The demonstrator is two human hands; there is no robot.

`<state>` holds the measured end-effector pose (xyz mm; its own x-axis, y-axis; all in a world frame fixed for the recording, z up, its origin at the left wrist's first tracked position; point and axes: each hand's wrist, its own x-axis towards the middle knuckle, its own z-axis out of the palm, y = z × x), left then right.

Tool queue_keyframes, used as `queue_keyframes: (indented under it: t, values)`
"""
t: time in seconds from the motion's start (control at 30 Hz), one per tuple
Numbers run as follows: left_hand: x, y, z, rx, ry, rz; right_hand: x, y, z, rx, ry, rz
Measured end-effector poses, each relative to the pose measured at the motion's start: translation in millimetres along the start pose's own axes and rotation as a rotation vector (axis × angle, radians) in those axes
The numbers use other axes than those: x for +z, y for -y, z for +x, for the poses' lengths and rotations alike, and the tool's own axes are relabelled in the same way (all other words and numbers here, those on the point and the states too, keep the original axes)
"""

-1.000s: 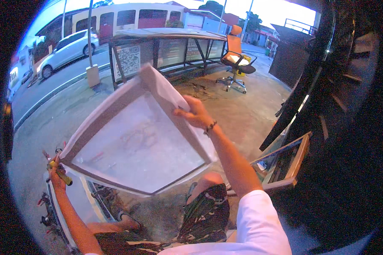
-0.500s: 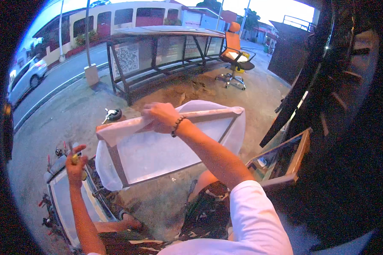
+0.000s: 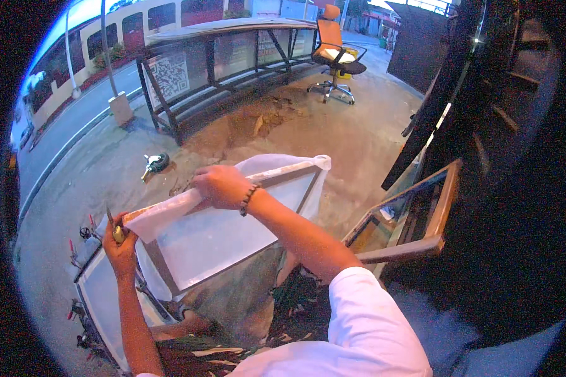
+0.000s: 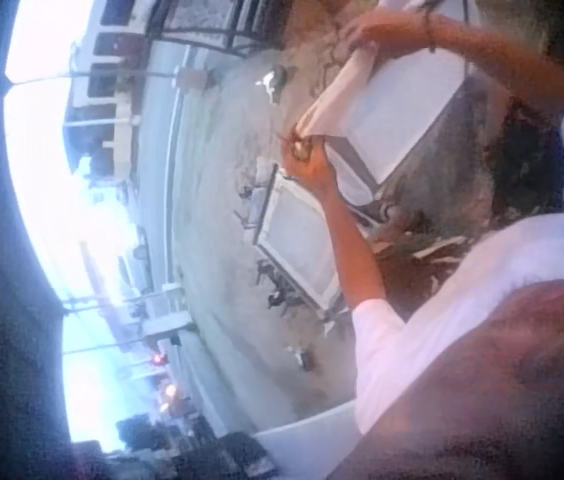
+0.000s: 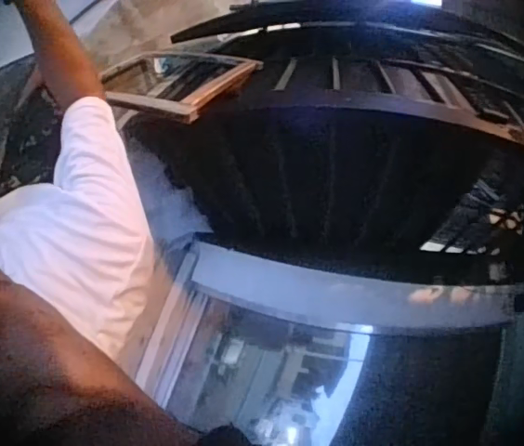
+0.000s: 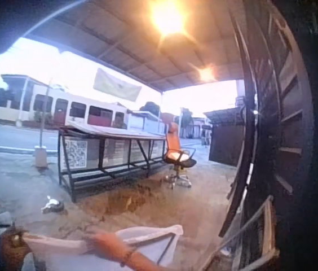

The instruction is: The person trims excess mesh from a screen printing frame using a utility knife and then applies adhesive from a bottle to the frame edges.

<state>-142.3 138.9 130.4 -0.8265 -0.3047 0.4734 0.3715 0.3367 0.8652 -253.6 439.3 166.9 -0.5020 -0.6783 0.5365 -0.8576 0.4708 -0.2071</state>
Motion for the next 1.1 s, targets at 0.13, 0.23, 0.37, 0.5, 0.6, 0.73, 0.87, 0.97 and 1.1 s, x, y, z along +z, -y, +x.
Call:
queue_keyframes:
  t: [0.13, 0.23, 0.37, 0.5, 0.6, 0.73, 0.87, 0.97, 1.1]
  values:
    - [-7.4, -2.0, -2.9, 0.019, 0.006, -0.041, -23.6, -71.1, -38.6, 0.098, -0.011, -0.11]
    - [-6.0, 18.3, 0.5, -0.025, -0.036, -0.18, -60.0, -170.1, -100.7, 0.467, -0.041, -0.345]
    - [-12.6, 21.9, 2.3, -0.036, 0.001, -0.121, -87.3, -220.9, -170.4, 0.782, 0.177, -0.495]
    - [-13.1, 12.0, 6.6, -0.021, 0.034, -0.104, -92.3, -251.6, -188.2, 0.705, 0.261, -0.355]
    - [-16.3, 20.4, 13.9, -0.007, 0.061, -0.113, -95.7, -276.0, -203.0, 0.754, 0.19, -0.294]
    - [-17.8, 17.2, 13.4, -0.035, 0.065, -0.048, -99.4, -273.1, -201.4, 0.787, 0.202, -0.233]
    - [-10.1, 12.5, 14.1, -0.036, 0.043, -0.069, -101.9, -271.3, -210.3, 0.841, 0.201, -0.164]
    - [-26.5, 28.4, 13.6, -0.09, 0.04, -0.086, -106.3, -262.5, -207.5, 0.762, 0.4, -0.221]
    - [-22.6, 29.8, 18.9, -0.092, 0.122, -0.093, -113.8, -307.2, -243.7, 0.588, 0.339, -0.634]
